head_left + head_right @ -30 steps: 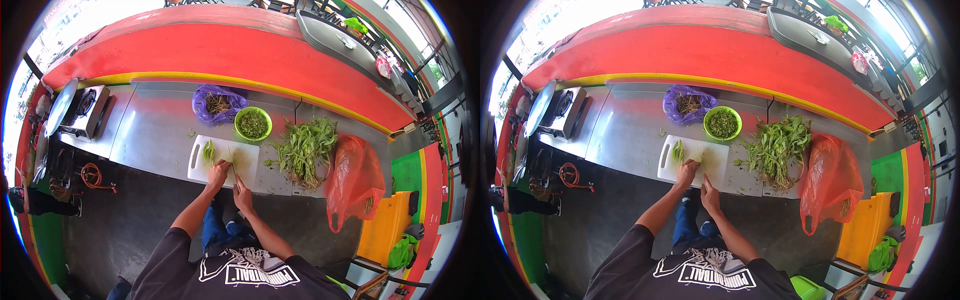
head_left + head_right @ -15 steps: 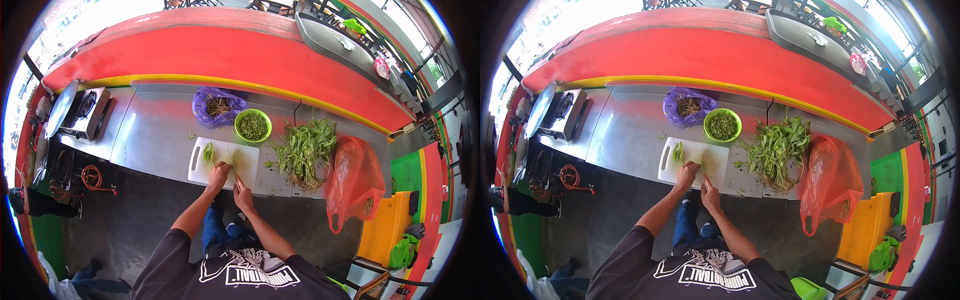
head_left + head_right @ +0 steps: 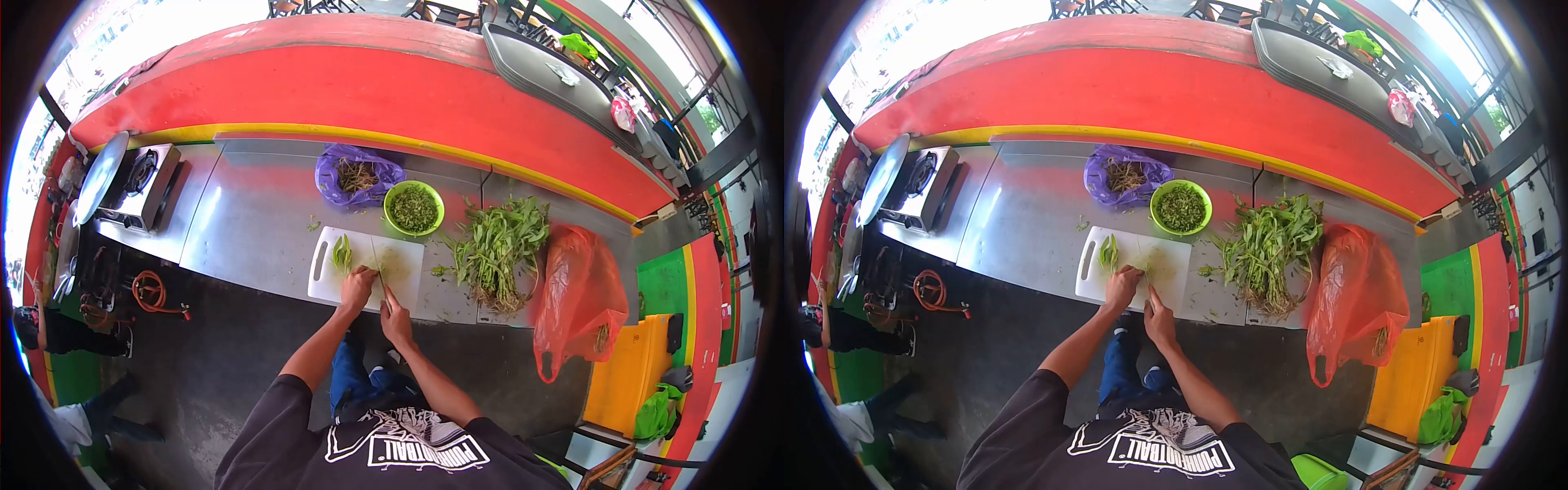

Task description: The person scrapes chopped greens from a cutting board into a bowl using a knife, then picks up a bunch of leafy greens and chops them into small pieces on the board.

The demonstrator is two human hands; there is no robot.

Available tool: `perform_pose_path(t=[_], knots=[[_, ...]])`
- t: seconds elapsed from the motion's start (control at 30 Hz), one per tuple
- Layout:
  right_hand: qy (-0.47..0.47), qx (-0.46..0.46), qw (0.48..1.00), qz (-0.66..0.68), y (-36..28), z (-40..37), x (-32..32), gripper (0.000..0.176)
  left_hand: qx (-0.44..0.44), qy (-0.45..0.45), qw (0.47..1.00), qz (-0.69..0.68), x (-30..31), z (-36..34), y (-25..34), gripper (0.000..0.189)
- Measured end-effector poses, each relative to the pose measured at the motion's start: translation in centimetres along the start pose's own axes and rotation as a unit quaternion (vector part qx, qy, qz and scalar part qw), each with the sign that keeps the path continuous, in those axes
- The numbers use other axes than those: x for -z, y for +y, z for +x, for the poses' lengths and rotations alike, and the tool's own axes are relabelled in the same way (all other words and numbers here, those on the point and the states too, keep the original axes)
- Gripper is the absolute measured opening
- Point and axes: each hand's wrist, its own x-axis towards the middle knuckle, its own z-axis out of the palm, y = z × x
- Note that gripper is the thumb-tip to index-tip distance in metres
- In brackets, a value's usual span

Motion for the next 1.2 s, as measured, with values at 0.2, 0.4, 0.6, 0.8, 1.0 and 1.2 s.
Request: perform_pose_path(t=[0.2,0.4,0.6,0.8,1.0,1.2], knots=[[0.045,0.073,0.996,-0.008,0.4,-0.3,-0.1,0.048,-0.036,0.005,0.999,0.014,-0.2,-0.3,-0.7,0.016],[-0.041,-0.039,0.998,-0.02,-1.0,1.6,0.5,0.048,-0.044,-0.009,0.998,0.036,0.2,-0.6,-0.3,0.021],[0.042,0.086,0.995,-0.003,0.7,-0.2,-0.3,0.048,-0.009,0.003,1.0,0.019,-0.4,-0.3,-0.6,0.02],[-0.017,-0.01,1.0,-0.019,-0.6,1.2,0.5,0.047,-0.048,-0.007,0.998,0.034,0.3,-0.6,-0.4,0.022],[-0.018,-0.019,1.0,-0.001,-0.5,1.3,0.2,0.048,-0.033,-0.002,0.999,0.024,0.4,-0.1,-0.1,0.021],[0.039,0.071,0.997,0.007,0.5,0.3,0.0,0.048,-0.037,0.007,0.999,0.011,-0.1,0.0,-0.4,0.018]])
